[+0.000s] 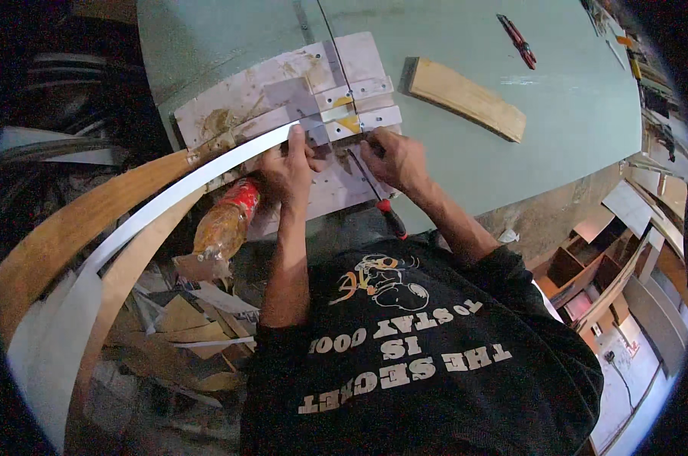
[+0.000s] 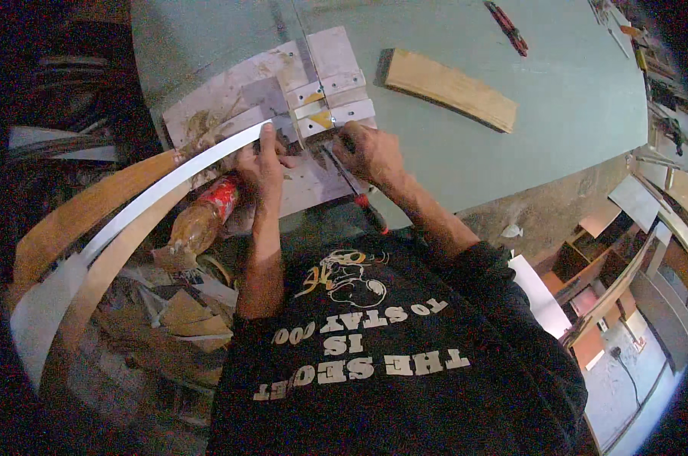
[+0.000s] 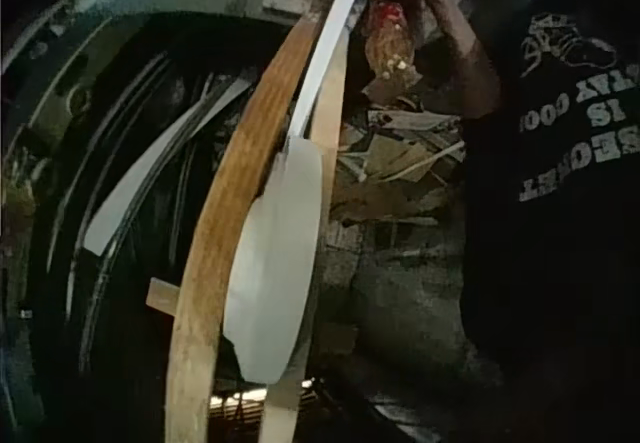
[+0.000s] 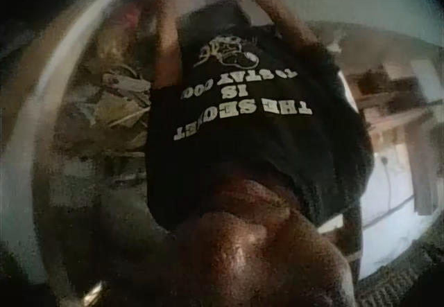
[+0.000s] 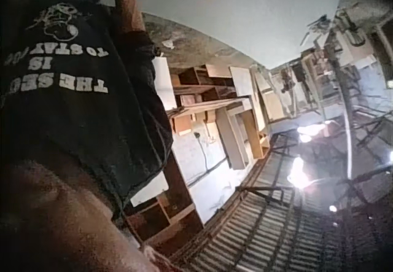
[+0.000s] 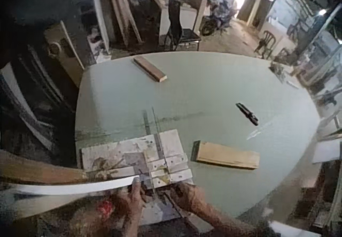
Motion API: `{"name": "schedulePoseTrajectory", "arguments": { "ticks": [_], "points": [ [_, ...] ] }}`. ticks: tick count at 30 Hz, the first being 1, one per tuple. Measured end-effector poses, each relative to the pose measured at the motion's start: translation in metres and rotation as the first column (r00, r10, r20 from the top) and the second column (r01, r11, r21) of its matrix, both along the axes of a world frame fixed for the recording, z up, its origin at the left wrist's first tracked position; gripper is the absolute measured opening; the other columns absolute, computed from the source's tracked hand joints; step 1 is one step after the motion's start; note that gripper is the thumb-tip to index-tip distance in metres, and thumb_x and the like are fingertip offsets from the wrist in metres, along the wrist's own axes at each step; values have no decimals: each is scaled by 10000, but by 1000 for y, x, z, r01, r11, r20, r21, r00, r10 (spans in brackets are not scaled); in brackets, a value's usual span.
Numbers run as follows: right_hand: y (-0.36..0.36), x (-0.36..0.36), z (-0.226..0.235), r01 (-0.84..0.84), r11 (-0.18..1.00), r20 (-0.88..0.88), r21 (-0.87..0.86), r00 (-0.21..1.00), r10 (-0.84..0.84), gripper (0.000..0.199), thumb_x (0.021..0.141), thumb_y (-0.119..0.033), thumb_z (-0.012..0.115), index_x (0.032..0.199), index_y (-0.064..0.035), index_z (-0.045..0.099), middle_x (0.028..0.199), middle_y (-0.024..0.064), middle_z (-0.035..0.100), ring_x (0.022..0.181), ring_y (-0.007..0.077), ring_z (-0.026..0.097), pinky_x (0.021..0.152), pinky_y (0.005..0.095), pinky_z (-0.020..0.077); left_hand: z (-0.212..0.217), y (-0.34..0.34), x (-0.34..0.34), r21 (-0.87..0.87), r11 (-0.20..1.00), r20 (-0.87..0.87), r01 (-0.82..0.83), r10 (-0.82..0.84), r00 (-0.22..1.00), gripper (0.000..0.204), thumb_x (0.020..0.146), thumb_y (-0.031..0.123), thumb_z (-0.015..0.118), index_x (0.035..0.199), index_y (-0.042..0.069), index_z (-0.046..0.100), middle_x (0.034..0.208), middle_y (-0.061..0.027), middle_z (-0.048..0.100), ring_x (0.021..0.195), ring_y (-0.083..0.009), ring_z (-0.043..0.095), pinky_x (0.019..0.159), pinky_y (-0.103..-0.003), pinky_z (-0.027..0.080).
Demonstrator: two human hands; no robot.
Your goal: The person uses a screwdriver to tighten screws on a wooden jig to secure a white trim strip.
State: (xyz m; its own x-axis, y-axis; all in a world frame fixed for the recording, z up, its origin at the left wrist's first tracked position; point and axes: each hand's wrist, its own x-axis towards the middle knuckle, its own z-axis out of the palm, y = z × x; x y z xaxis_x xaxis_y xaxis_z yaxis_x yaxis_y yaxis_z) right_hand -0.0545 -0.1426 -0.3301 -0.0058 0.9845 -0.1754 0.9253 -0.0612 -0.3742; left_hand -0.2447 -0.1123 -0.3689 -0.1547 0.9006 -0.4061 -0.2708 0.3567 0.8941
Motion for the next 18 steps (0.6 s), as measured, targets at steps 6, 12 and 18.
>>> {"name": "schedulePoseTrajectory", "arguments": {
  "ticks": [6, 12, 18],
  "points": [
    [2, 3, 1, 25, 993, -67, -112, 997, -33, 283, 867, -365, 641, 957, -97, 661, 866, 158, 694, 771, 381, 670, 667, 471, 530, 7, 2, -7, -1, 994, -5, 107, -107, 994, 308, 969, 280, 601, 949, -27, 602, 595, -39, 538, 416, -146, 563, 360, -269, 432],
    [7, 3, 16, 11, 989, -67, -149, 998, -21, 336, 877, -385, 633, 945, -56, 646, 868, 199, 692, 786, 388, 672, 671, 480, 529, 10, 1, -8, 10, 990, -50, 138, -137, 989, 324, 979, 293, 578, 931, -27, 601, 581, -40, 528, 412, -142, 557, 367, -271, 436],
    [-37, 5, 40, 10, 972, 1, -235, 1000, -10, 350, 819, -357, 732, 913, -43, 611, 748, 164, 680, 696, 351, 677, 636, 429, 532, -13, -2, -3, 24, 998, 7, 53, -53, 999, 296, 984, 312, 568, 968, 16, 584, 573, -6, 475, 389, -100, 469, 348, -256, 422]
  ]
}}
